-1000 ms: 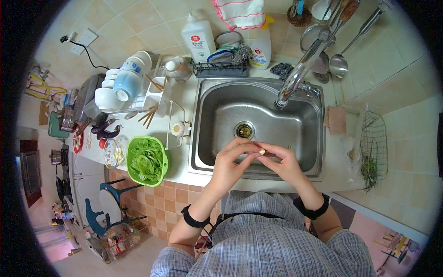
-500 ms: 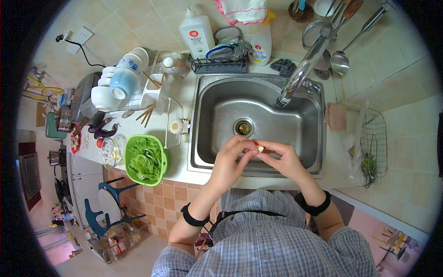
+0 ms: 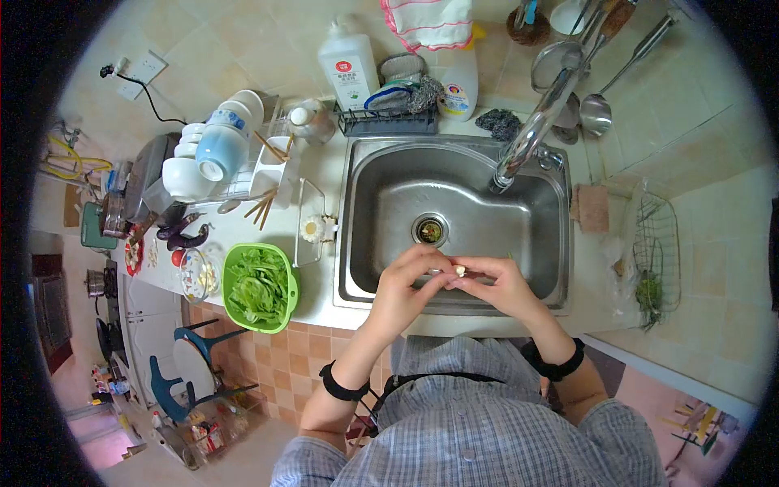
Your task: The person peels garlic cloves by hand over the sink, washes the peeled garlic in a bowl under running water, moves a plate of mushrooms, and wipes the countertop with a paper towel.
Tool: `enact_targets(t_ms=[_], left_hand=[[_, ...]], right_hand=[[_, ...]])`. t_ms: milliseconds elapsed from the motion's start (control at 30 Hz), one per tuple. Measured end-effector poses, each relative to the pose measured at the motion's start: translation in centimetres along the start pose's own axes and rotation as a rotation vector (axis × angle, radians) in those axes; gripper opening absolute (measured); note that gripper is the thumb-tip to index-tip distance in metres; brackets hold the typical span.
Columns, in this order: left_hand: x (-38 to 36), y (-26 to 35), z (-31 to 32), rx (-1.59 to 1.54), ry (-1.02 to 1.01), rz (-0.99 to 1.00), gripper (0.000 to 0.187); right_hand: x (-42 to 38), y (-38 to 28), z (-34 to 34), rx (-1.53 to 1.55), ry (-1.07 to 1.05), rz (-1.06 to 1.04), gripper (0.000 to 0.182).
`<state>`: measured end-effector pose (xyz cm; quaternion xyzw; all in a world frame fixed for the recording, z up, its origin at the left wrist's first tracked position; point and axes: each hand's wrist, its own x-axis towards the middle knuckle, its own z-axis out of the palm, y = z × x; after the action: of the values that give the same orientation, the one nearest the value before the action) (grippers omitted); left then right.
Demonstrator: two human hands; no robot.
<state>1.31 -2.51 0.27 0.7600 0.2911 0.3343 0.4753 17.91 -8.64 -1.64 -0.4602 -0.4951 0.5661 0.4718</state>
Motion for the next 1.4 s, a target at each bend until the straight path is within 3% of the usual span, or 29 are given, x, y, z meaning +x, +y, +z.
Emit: enact_targets(t_ms=[133, 300, 400, 600, 800, 900, 1333, 1400], left_hand=[[-0.5, -0.2, 0.1, -0.125, 0.0, -0.122, 0.011], [-0.7, -0.3, -0.5, -0.049, -0.055, -0.069, 0.013], [-1.1, -0.2, -0.3, -0.085, -0.077, -0.168, 0.01], [-1.6, -0.6, -0.5, -0.038, -0.188, -0.146, 0.007], [-1.4, 0.2, -0.3, 0.097, -0.255, -0.106, 0.007], [-1.5, -0.4, -0.1, 0.038, -0.212, -0.131, 0.007], [-1.8, -1.6, -0.5, -0.146, -0.13, -0.177, 0.011], [-2.0, -1.8, -0.1, -0.347, -0.06, -0.237, 0.012]], right_hand=[[-0.2, 0.4, 0.2, -0.039, 0.008, -0.014, 0.031], [-0.3, 0.6, 0.4, -0.059, 0.013, 0.009, 0.032], [-0.7, 0.7, 0.2, -0.116, -0.017, 0.019, 0.031], [-1.3, 0.7, 0.1, -0.241, -0.08, -0.017, 0.027], [-1.5, 0.4, -0.2, -0.214, -0.152, 0.101, 0.026], [-1.4, 1.1, -0.2, -0.208, -0.17, 0.086, 0.027], [-1.2, 0.8, 0.0, 0.214, -0.136, 0.117, 0.033], [-1.2, 0.8, -0.1, 0.281, -0.134, 0.128, 0.032]])
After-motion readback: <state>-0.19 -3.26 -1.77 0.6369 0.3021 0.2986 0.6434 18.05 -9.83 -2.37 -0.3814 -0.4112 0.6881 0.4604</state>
